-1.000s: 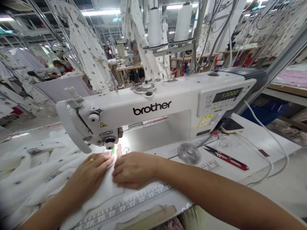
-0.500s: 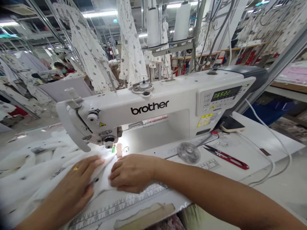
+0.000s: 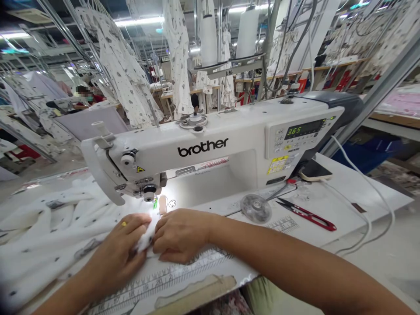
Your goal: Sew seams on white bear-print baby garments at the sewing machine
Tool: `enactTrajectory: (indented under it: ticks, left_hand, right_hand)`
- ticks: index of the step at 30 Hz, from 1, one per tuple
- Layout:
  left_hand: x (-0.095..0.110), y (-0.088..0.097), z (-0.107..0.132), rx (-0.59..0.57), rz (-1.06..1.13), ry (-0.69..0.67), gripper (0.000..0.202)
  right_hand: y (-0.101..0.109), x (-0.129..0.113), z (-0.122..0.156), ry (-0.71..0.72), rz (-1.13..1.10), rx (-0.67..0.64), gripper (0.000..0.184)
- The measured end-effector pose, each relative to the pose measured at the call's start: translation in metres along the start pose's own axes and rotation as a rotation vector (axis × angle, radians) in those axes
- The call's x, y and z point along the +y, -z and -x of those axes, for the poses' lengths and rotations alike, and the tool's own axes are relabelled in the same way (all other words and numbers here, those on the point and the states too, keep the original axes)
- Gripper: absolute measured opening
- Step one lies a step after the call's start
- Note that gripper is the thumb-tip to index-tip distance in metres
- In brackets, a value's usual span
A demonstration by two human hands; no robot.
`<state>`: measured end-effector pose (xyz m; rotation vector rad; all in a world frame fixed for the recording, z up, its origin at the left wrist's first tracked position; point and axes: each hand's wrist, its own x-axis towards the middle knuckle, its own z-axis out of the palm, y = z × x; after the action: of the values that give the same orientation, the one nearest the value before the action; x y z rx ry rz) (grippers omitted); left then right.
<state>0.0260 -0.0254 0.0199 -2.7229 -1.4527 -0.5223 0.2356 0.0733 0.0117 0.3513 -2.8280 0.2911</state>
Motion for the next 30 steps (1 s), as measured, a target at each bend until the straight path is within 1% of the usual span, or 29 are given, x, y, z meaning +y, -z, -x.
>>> enactTrajectory:
  ticks: [3, 6, 9, 11, 13, 15, 18, 20, 23, 25, 27, 30]
  left_hand:
    - [-0.005, -0.009, 0.004, 0.033, -0.024, -0.009, 0.020]
    - [-0.016, -0.010, 0.006, 0.055, -0.053, -0.040, 0.022]
    - [-0.031, -0.007, 0.001, 0.011, -0.095, -0.087, 0.025]
    - [-0.038, -0.006, -0.003, -0.019, -0.123, -0.091, 0.029]
    - [-0.042, -0.004, -0.006, -0.032, -0.131, -0.079, 0.031]
    - [-0.040, -0.002, -0.007, -0.031, -0.122, -0.081, 0.033]
    - [-0.033, 0.001, -0.004, 0.001, -0.115, -0.162, 0.039]
    - [-0.028, 0.002, -0.002, -0.015, -0.097, -0.194, 0.037]
    - [-0.025, 0.001, -0.004, -0.065, -0.084, -0.132, 0.032]
    - [-0.026, -0.002, -0.007, -0.045, -0.138, -0.110, 0.034]
    - [-0.029, -0.004, -0.009, -0.008, -0.207, -0.126, 0.037]
    - [-0.031, -0.007, -0.009, 0.002, -0.256, -0.138, 0.039]
  right_hand:
    - [0.002, -0.001, -0.001, 0.011, 0.022, -0.010, 0.013]
    - [0.001, -0.002, -0.001, 0.002, 0.003, 0.000, 0.011]
    - [-0.001, -0.002, -0.001, -0.050, 0.009, 0.018, 0.013]
    - [-0.003, -0.001, 0.000, -0.076, 0.027, 0.030, 0.013]
    - [-0.003, 0.000, 0.001, -0.069, 0.038, 0.036, 0.016]
    - [-0.003, 0.002, 0.001, -0.047, 0.046, 0.041, 0.019]
    - [-0.003, 0.004, 0.000, -0.015, 0.041, 0.027, 0.021]
    - [-0.003, 0.004, -0.001, -0.005, 0.029, 0.008, 0.022]
    - [-0.005, 0.003, -0.002, -0.030, 0.017, 0.006, 0.022]
    - [-0.006, 0.003, -0.001, -0.067, -0.004, 0.026, 0.021]
    - [-0.006, 0.004, 0.000, -0.092, -0.042, 0.045, 0.021]
    - [-0.002, 0.007, 0.002, -0.099, -0.126, 0.059, 0.020]
